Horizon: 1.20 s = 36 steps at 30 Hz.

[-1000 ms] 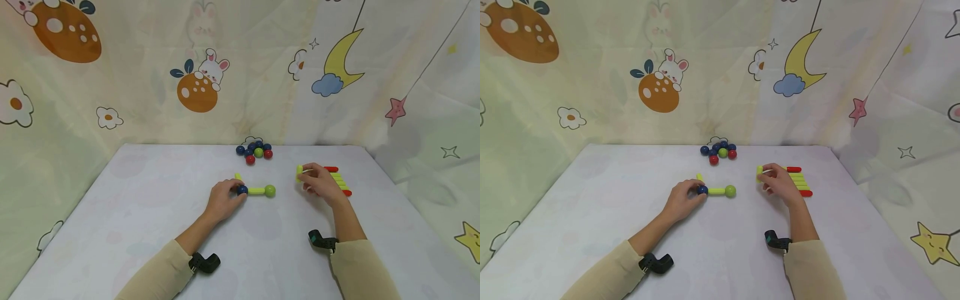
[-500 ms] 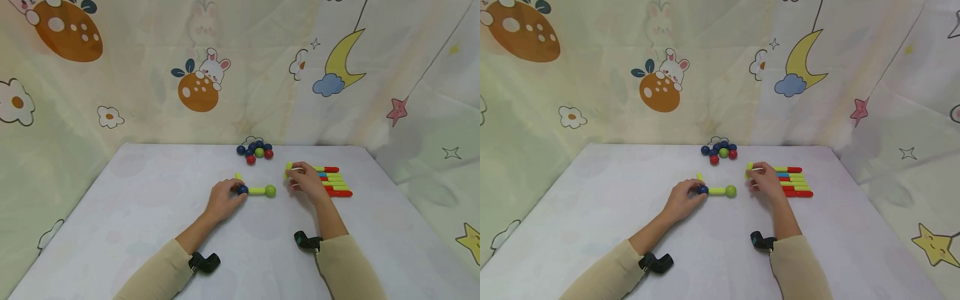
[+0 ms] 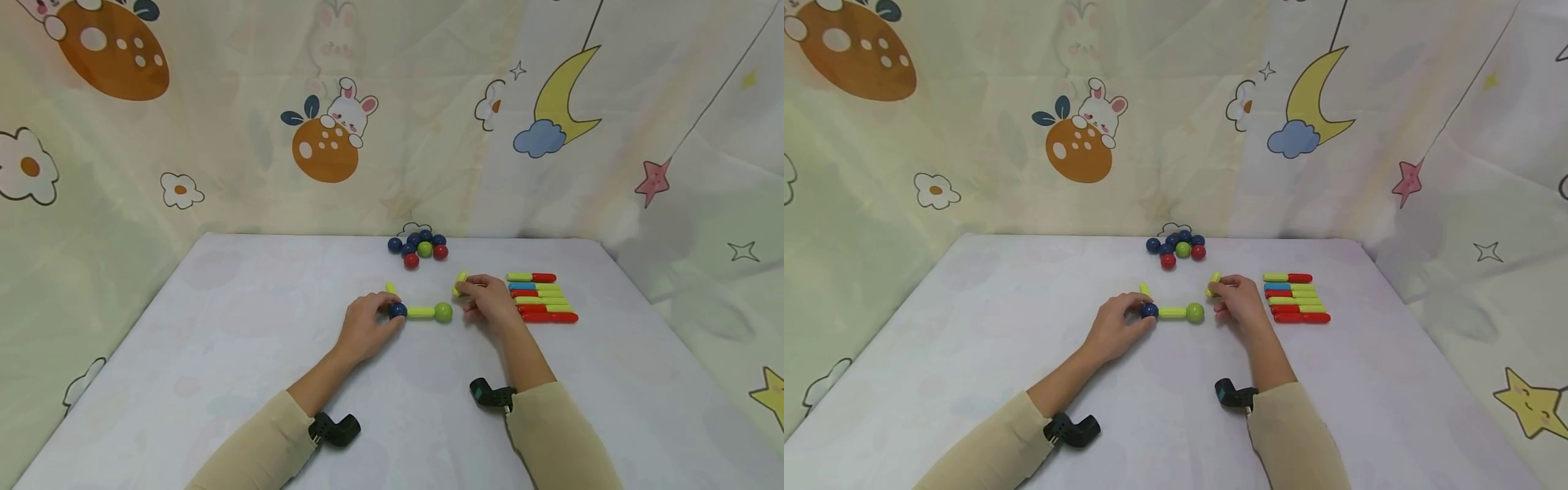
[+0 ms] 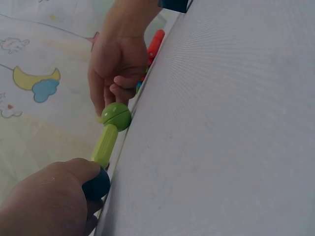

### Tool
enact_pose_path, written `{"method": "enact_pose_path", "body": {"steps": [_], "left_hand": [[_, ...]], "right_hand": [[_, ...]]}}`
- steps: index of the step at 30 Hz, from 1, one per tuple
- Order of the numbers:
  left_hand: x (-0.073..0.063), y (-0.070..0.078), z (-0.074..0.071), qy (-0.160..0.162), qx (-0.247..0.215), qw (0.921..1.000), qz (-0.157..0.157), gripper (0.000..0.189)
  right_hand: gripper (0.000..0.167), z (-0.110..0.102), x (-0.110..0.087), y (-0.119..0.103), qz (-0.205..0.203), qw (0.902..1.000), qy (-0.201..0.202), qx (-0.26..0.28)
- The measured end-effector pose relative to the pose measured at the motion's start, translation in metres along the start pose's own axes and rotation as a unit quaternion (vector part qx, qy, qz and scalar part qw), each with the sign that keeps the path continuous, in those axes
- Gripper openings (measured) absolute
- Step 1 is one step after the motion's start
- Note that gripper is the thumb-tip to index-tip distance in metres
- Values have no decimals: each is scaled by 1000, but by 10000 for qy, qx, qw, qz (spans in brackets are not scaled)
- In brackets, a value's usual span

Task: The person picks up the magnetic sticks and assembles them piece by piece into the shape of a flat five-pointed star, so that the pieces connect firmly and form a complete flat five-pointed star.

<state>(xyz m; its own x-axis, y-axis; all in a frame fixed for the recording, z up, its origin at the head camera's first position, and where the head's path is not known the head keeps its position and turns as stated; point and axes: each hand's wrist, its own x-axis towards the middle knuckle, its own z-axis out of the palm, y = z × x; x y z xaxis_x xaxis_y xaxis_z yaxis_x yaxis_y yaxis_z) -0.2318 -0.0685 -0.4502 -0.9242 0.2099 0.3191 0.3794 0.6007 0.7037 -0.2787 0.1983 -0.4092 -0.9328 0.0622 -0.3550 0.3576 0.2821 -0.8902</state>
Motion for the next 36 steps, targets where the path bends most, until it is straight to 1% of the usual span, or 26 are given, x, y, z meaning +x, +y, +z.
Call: {"method": "enact_pose_path", "body": {"steps": [6, 13, 22, 25, 31, 36], "left_hand": [[0, 1, 0, 12, -10, 10000, -4, 31], [0, 1, 0, -11, -25, 10000, 6, 31], [1, 1, 0, -10, 24, 10000, 33, 33], [1, 0, 0, -1, 20, 10000, 46, 33], [1, -1, 1, 16, 21, 10000, 20, 32], [1, 0, -1, 106, -40, 9999, 9, 32]], "right_hand": [[58, 6, -1, 0, 89, 9998, -128, -80], [56, 9, -3, 1, -100, 9996, -240, -94], [53, 10, -6, 1, -175, 9988, -445, -106], [54, 10, -6, 1, -177, 9983, -517, -183], [50, 7, -6, 1, -113, 9980, -501, -376], [45, 3, -7, 0, -158, 9958, -476, -764]]}}
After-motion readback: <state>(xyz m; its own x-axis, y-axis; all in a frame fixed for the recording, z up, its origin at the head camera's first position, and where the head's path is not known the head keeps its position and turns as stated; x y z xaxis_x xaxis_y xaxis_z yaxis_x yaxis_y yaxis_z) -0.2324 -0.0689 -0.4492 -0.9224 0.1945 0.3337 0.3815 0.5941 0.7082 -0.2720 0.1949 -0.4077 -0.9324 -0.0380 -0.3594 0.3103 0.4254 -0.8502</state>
